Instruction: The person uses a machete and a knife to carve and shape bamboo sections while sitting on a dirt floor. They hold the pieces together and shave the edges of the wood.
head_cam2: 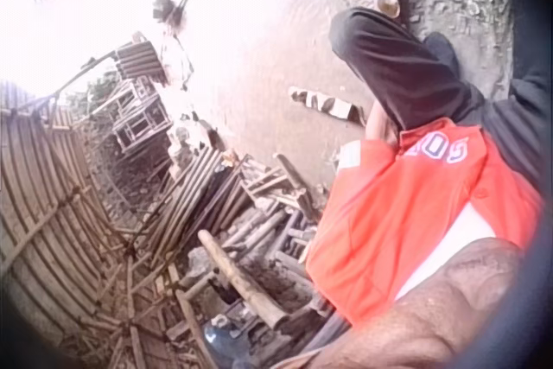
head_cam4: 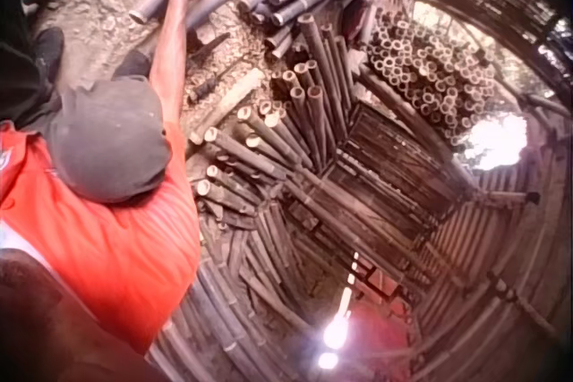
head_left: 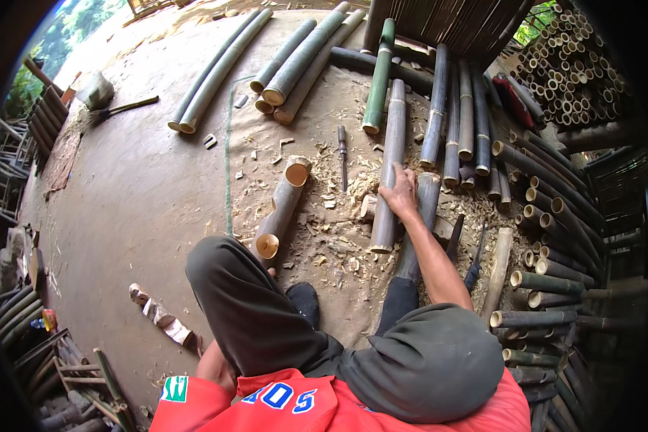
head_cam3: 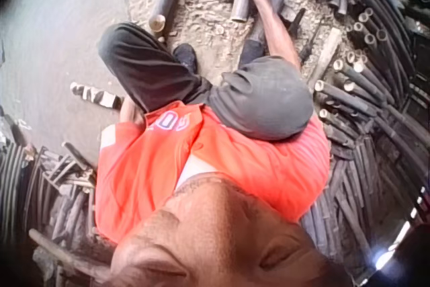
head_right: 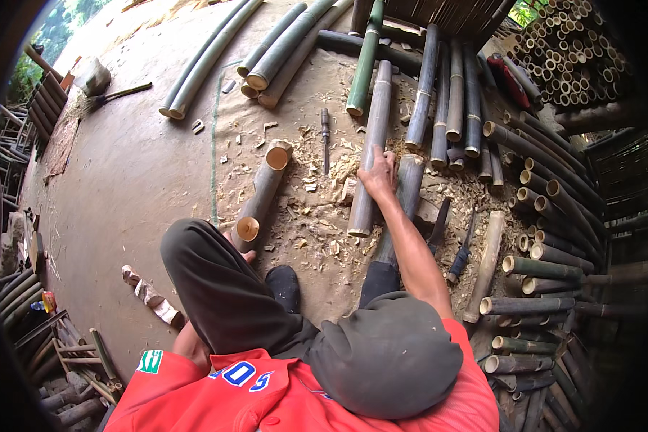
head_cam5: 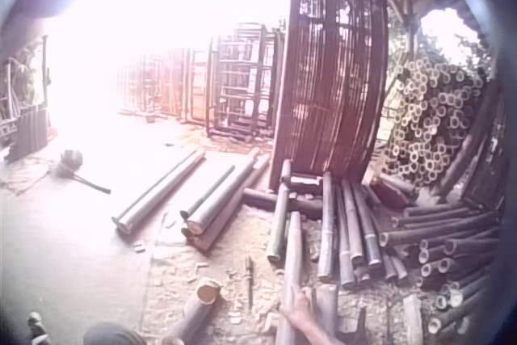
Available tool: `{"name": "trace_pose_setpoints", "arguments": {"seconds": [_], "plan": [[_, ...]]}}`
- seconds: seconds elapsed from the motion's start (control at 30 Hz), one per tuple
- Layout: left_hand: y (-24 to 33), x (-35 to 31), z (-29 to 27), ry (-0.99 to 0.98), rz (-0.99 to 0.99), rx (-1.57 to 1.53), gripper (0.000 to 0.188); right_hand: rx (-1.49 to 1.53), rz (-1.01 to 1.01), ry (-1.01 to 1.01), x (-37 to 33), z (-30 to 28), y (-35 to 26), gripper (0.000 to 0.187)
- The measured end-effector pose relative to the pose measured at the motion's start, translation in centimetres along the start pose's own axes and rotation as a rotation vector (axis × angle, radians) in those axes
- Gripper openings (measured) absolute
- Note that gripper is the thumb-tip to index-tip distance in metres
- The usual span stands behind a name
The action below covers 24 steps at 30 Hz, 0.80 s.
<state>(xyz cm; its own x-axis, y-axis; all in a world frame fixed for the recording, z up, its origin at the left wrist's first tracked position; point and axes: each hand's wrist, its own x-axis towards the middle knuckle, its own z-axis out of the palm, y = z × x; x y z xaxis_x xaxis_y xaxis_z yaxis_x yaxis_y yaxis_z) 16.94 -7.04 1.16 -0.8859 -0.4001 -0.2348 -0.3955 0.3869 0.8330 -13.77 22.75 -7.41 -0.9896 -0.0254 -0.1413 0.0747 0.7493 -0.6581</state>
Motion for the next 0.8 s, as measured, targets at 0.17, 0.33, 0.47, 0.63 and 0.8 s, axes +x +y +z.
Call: {"name": "trace_pose_setpoints", "arguments": {"seconds": [0.17,0.33,0.47,0.63,0.8], "plan": [[1.7,-1.4,0.6,0.031,-0.001,-0.084,0.062,-0.352,-0.138,0.131,-2.3,0.6,1.0,0.073],[-0.6,-1.0,0.4,0.012,-0.039,0.002,0.063,-0.266,-0.087,0.108,-5.4,-0.4,0.7,0.079],[-2.0,-0.3,0.2,0.003,-0.045,0.074,0.064,-0.067,-0.154,0.178,-10.5,-0.8,0.9,0.072],[-3.2,0.0,-0.1,-0.006,-0.043,0.11,0.065,-0.119,-0.302,0.24,-17.9,-1.7,2.5,0.066],[-3.3,0.7,0.0,-0.025,-0.018,0.11,0.066,-0.02,-0.303,0.219,-23.0,-3.1,3.9,0.062]]}}
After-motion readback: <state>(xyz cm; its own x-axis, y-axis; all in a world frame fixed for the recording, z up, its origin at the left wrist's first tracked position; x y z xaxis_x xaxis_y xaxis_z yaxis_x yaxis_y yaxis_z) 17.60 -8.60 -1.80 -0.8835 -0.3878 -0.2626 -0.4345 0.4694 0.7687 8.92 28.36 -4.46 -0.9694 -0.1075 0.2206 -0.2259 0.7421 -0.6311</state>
